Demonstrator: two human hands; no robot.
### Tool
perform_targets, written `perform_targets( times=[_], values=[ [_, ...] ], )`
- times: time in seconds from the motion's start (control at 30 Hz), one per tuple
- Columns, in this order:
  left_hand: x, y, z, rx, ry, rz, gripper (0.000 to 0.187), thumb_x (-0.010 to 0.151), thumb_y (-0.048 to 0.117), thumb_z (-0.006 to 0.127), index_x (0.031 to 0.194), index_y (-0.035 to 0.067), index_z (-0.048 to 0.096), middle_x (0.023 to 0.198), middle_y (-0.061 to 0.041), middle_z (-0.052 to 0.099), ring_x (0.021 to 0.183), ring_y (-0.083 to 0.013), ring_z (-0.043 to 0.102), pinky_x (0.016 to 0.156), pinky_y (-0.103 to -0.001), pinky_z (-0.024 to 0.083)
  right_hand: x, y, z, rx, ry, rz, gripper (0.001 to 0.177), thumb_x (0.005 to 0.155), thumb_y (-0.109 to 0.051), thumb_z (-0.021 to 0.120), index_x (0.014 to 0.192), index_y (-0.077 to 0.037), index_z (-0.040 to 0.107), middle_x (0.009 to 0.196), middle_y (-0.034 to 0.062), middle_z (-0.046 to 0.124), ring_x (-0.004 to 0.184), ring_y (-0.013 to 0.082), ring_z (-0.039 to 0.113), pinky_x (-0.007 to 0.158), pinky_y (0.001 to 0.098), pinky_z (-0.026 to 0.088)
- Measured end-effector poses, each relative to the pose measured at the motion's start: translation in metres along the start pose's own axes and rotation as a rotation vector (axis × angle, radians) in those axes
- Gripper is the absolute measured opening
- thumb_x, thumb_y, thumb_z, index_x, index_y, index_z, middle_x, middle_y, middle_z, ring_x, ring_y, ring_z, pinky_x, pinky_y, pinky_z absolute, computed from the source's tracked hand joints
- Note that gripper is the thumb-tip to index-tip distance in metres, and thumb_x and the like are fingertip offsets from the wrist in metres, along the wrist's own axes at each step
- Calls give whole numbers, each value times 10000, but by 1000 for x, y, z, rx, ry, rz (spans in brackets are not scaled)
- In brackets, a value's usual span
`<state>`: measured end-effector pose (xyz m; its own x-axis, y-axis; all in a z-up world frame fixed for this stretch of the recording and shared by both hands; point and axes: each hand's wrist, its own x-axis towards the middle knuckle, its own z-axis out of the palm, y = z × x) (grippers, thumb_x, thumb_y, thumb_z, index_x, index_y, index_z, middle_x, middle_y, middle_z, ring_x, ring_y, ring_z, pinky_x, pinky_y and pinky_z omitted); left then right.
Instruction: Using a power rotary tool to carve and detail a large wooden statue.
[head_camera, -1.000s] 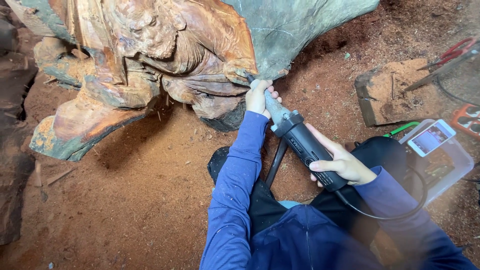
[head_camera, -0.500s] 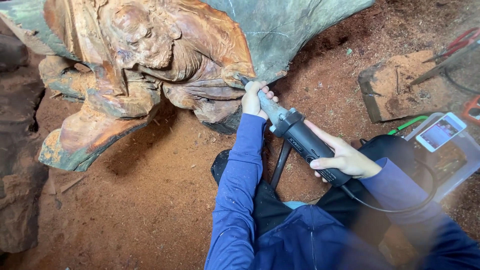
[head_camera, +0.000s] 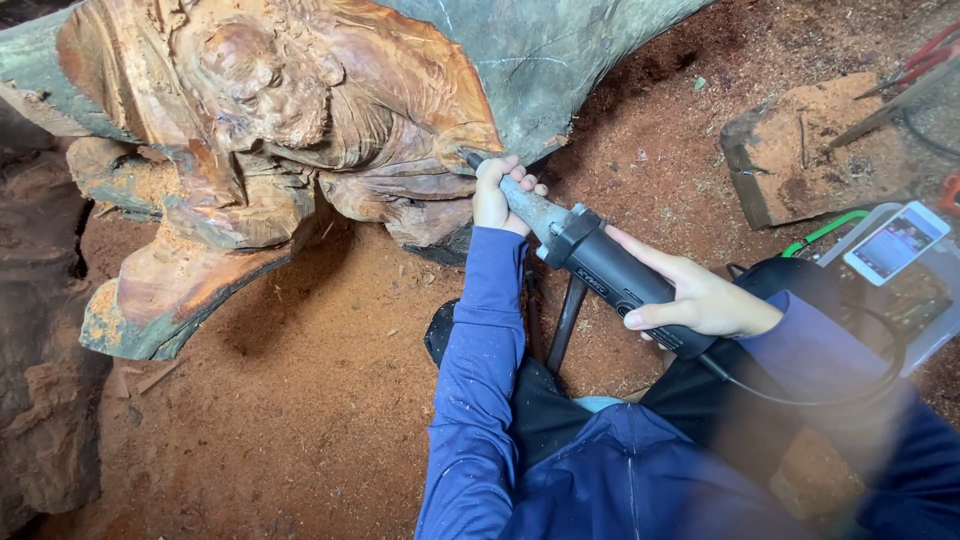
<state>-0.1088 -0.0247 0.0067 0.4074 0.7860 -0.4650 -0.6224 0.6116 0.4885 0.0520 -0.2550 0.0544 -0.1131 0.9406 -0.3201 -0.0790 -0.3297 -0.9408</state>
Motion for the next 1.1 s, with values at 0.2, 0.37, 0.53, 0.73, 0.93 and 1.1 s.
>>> perform_targets(
  times=[0.2, 0.37, 0.53, 0.73, 0.93, 1.1],
  values=[
    [25, -1, -22, 38, 37, -89, 221, 745, 44, 716, 715, 145, 522, 584, 33, 500, 520, -135, 526, 537, -333, 499, -3, 16, -3, -237, -22, -114, 1102, 694, -267, 900, 1614, -203, 296, 1461, 301, 512, 1058, 317, 649, 640, 448, 664],
    [10, 16, -20, 160, 67, -157, 206, 767, 52, 720, 741, 103, 522, 597, 49, 433, 529, -108, 462, 598, -307, 491, -4, 22, 0, -186, 2, -216, 1072, 772, -439, 841, 1629, -223, 234, 1633, 217, 355, 1372, 469, 461, 1093, 557, 446],
    [16, 22, -30, 180, 80, -126, 126, 780, 70, 670, 735, 82, 553, 592, 37, 447, 550, -131, 457, 627, -313, 512, -5, 24, 7, -120, -22, -104, 1092, 753, -466, 825, 1633, -306, 199, 1626, 173, 396, 1363, 470, 506, 1143, 543, 442],
    [24, 7, -34, 320, 71, -117, 145, 778, 123, 673, 876, 17, 657, 614, 53, 515, 564, -88, 482, 639, -295, 505, -5, 50, 9, -26, -20, -80, 1140, 715, -519, 824, 1645, -341, 187, 1616, 192, 418, 1334, 447, 554, 1019, 472, 504],
    [33, -3, -54, 376, 34, -85, 166, 794, 119, 668, 945, 57, 698, 616, 16, 513, 548, -145, 500, 636, -348, 523, -5, 96, 14, 248, -82, -173, 1121, 735, -303, 882, 1641, -240, 225, 1381, 317, 558, 665, 229, 765, 483, 236, 633],
    [-12, -7, -23, 412, 17, -46, 241, 798, 70, 636, 1033, 121, 661, 569, 10, 459, 470, -145, 486, 519, -344, 510, -25, 124, 56, 614, 46, -90, 895, 871, -83, 767, 1618, -167, 281, 1349, 317, 499, 683, 324, 768, 468, 347, 648]
  ],
)
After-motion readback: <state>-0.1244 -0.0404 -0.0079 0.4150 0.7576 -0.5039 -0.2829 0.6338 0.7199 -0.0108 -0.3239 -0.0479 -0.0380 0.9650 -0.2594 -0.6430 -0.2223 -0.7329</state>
